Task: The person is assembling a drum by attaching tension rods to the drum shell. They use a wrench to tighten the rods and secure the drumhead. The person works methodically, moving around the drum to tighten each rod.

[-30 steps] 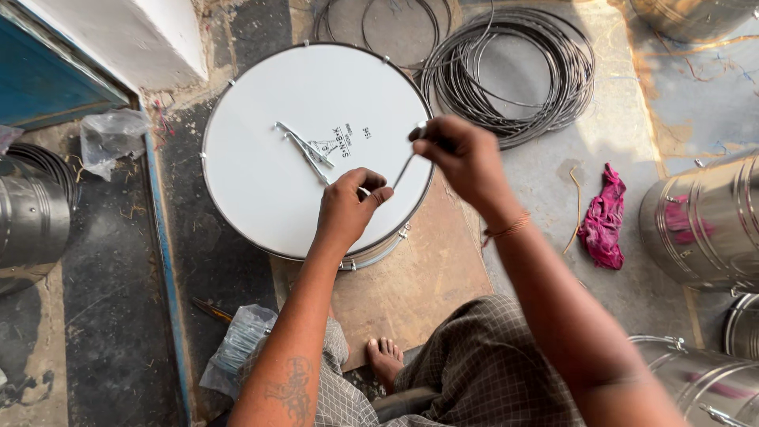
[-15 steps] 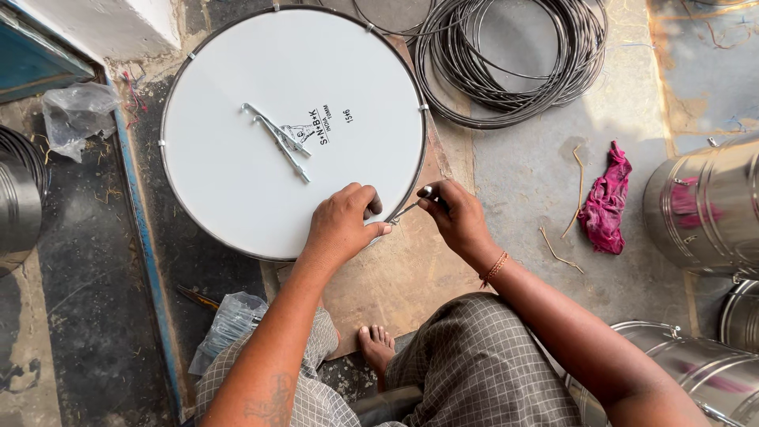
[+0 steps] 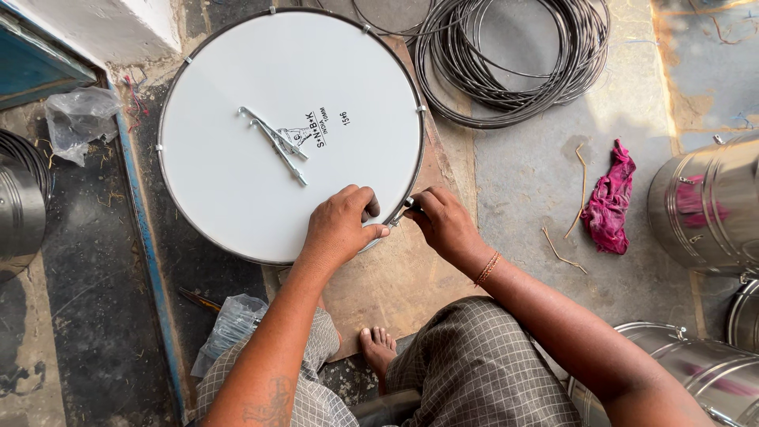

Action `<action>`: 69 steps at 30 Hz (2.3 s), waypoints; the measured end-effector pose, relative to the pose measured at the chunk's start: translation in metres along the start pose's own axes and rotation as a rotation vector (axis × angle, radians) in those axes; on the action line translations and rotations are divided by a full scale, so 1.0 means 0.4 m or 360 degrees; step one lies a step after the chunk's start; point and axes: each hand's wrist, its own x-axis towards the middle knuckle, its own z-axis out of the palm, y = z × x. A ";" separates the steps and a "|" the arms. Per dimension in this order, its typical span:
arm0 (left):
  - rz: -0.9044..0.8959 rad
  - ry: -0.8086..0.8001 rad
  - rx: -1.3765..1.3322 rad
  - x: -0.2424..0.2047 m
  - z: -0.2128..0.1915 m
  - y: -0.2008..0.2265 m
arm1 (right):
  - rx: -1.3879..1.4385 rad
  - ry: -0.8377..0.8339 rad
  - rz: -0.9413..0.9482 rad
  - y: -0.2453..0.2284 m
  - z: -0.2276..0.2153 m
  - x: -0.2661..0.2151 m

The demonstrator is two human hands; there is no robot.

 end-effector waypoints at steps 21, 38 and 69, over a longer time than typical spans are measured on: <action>0.0590 0.0648 0.0042 0.010 0.112 0.030 | -0.0034 -0.0008 -0.0148 -0.015 -0.015 0.004; 0.0180 0.0729 -0.0121 0.121 0.076 0.062 | 0.1301 -0.0679 0.1219 0.158 0.055 -0.114; 0.0034 0.0285 0.0873 0.222 0.186 0.109 | 0.1075 0.0047 0.0703 0.131 0.280 -0.110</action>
